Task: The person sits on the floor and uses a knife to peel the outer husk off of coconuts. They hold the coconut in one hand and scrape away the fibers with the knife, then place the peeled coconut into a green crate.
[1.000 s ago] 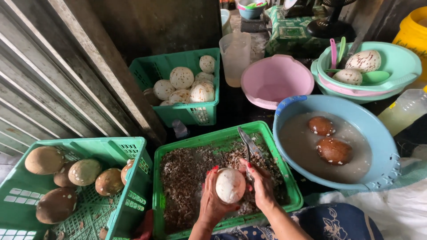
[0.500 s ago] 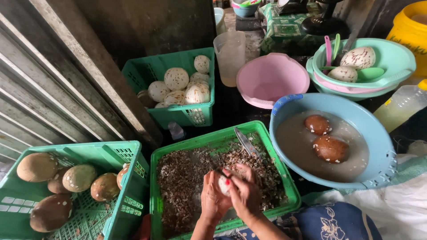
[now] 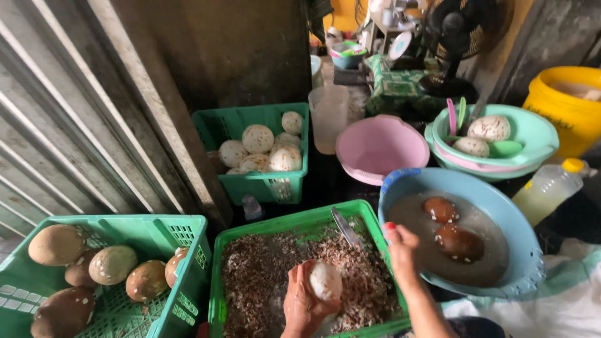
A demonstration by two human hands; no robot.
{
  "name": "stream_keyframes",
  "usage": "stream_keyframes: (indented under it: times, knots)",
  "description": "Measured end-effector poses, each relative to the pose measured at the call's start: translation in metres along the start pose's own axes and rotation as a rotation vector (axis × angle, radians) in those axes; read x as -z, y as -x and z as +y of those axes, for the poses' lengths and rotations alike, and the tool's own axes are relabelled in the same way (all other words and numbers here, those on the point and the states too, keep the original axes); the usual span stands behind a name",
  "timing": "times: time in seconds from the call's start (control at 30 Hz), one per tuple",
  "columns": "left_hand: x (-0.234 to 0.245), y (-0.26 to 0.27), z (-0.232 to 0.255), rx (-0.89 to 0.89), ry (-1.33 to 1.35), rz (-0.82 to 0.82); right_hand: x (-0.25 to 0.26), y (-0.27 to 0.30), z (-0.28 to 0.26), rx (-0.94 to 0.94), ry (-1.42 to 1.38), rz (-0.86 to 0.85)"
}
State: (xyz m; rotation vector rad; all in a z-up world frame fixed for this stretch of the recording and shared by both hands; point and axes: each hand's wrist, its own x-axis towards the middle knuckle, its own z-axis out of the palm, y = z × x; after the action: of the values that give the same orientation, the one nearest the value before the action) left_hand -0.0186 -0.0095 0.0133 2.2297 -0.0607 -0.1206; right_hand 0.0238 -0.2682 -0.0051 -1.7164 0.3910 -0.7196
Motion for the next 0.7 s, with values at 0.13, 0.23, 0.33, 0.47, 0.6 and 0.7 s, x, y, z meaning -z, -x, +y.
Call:
stream_keyframes:
  times: [0.13, 0.23, 0.33, 0.47, 0.6, 0.7]
  knots:
    - [-0.005, -0.009, -0.007, -0.085, 0.025, 0.031, 0.072, -0.098, 0.085, -0.453, 0.442, -0.102]
    - [0.000, -0.011, 0.001, 0.048, 0.042, -0.039, 0.085, -0.120, 0.153, -0.235, 0.621, -0.413]
    - [-0.003, -0.009, -0.008, 0.017, 0.024, -0.050, 0.084, -0.131, 0.230, -0.440, 1.261, -0.699]
    - [0.003, -0.011, 0.002, 0.072, 0.025, -0.046, 0.071, -0.100, 0.124, -0.496, 0.929, -0.546]
    - [0.002, -0.004, 0.002, 0.055, 0.079, 0.010, 0.071, -0.092, 0.109, -0.569, 1.030, -0.467]
    - [-0.001, -0.005, 0.000, 0.048, 0.088, 0.030, 0.074, -0.095, 0.110, -0.528, 0.970, -0.470]
